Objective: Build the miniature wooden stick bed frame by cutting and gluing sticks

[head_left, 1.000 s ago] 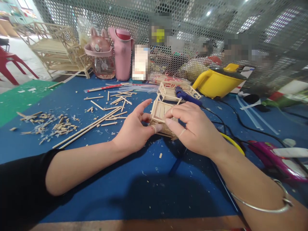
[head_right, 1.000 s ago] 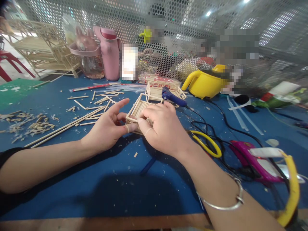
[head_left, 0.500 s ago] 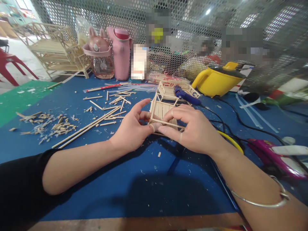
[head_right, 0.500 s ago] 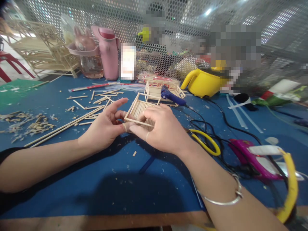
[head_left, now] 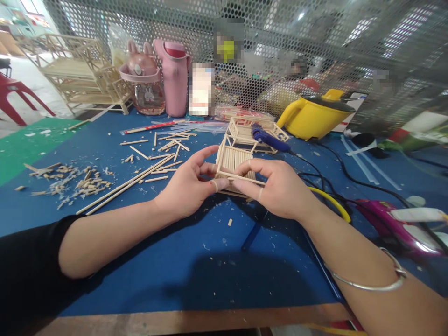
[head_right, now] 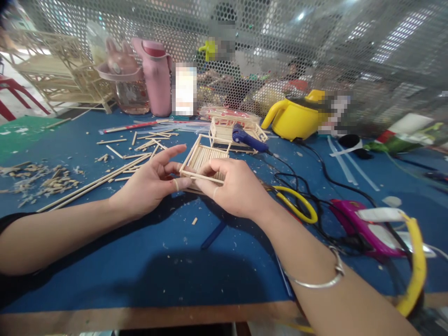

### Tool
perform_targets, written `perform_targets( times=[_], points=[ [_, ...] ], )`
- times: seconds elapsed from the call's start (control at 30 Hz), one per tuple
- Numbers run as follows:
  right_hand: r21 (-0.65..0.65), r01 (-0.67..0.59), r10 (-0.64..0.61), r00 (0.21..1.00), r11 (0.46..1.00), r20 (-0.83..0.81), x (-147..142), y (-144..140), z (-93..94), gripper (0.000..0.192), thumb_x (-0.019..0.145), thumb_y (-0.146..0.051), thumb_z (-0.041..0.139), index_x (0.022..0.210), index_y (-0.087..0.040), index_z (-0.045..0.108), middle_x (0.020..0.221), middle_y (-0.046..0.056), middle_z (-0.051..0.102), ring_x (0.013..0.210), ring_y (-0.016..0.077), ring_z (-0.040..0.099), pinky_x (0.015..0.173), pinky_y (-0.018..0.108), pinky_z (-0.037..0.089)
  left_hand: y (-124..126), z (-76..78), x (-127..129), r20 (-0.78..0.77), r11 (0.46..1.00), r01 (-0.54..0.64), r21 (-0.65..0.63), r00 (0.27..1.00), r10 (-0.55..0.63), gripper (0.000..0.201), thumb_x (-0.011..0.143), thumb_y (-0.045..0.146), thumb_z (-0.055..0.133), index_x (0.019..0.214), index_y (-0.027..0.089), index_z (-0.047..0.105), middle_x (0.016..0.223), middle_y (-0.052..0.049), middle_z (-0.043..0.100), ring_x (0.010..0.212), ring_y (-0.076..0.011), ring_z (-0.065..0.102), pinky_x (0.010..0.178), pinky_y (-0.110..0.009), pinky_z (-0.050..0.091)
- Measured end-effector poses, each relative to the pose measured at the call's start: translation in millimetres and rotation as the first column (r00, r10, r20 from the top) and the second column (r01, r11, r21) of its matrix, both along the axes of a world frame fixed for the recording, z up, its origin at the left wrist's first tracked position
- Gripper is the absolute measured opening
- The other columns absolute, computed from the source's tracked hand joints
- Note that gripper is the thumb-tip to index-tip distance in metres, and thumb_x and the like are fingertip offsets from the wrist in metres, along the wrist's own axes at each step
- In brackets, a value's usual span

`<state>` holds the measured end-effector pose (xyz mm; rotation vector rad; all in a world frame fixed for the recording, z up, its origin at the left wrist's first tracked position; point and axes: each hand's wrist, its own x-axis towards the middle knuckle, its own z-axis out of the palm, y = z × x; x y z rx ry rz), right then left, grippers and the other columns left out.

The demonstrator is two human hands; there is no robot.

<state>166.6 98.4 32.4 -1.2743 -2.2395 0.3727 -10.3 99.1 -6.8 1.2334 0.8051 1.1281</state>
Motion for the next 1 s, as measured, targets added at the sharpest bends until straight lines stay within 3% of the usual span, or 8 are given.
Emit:
perform_targets(
  times=[0.17,0.43,0.7,0.87,1.0],
  points=[
    [0.013,-0.016,0.016,1.000,1.000,-0.010,-1,-1,1.3,0.012,0.078,-0.028,0.062,0.071,-0.019,0.064,0.068,-0.002,0.064,0.061,0.0108,0.055,0.060,0.022,0.042,-1,1.4,0,0.017,1.000,0.007,-0.020,1.000,-0.007,0.074,0.069,0.004,0.068,0.136,0.013,0.036,0.076,0.005,0.061,0.067,-0.0066,0.054,0.068,-0.022,0.046],
    [0.195,-0.024,0.011,0.998,0.980,0.066,-2,1,-1.0,0.005,0.072,-0.020,0.062,0.068,-0.019,0.063,0.068,0.000,0.064,0.065,0.0131,0.056,0.067,0.026,0.042,1,-1.0,1,0.008,0.999,-0.018,0.029,1.000,0.018,0.069,0.070,0.009,0.069,0.132,0.015,0.040,0.074,0.004,0.061,0.068,-0.0083,0.056,0.067,-0.022,0.047],
    [-0.051,-0.013,0.010,0.999,0.999,-0.042,2,-3,-1.0,0.009,0.072,-0.021,0.062,0.080,-0.020,0.064,0.072,-0.002,0.065,0.067,0.0136,0.059,0.065,0.025,0.046,2,-4.6,1,-0.021,0.998,-0.007,0.066,1.000,0.008,0.063,0.073,0.009,0.065,0.131,0.017,0.041,0.078,0.003,0.062,0.069,-0.0071,0.056,0.064,-0.019,0.046],
    [-0.082,-0.011,-0.008,0.972,0.997,-0.236,5,-3,-9.6,0.047,0.071,-0.023,0.067,0.113,-0.023,0.047,0.080,-0.002,0.064,0.079,0.0174,0.063,0.072,0.030,0.049,0,-3.1,3,-0.042,0.998,-0.024,0.050,0.999,0.026,0.063,0.073,0.009,0.065,0.130,0.017,0.041,0.079,0.002,0.062,0.071,-0.0087,0.058,0.066,-0.021,0.046],
    [-0.039,0.033,-0.043,0.959,0.999,-0.279,3,-4,-13.6,0.042,0.074,-0.024,0.064,0.112,-0.026,0.046,0.077,-0.003,0.063,0.077,0.0185,0.064,0.073,0.032,0.050,0,-2.8,2,-0.045,0.998,-0.017,0.055,0.999,0.019,0.062,0.073,0.009,0.064,0.130,0.017,0.040,0.079,0.002,0.062,0.072,-0.0095,0.059,0.067,-0.022,0.046]
  ],
)
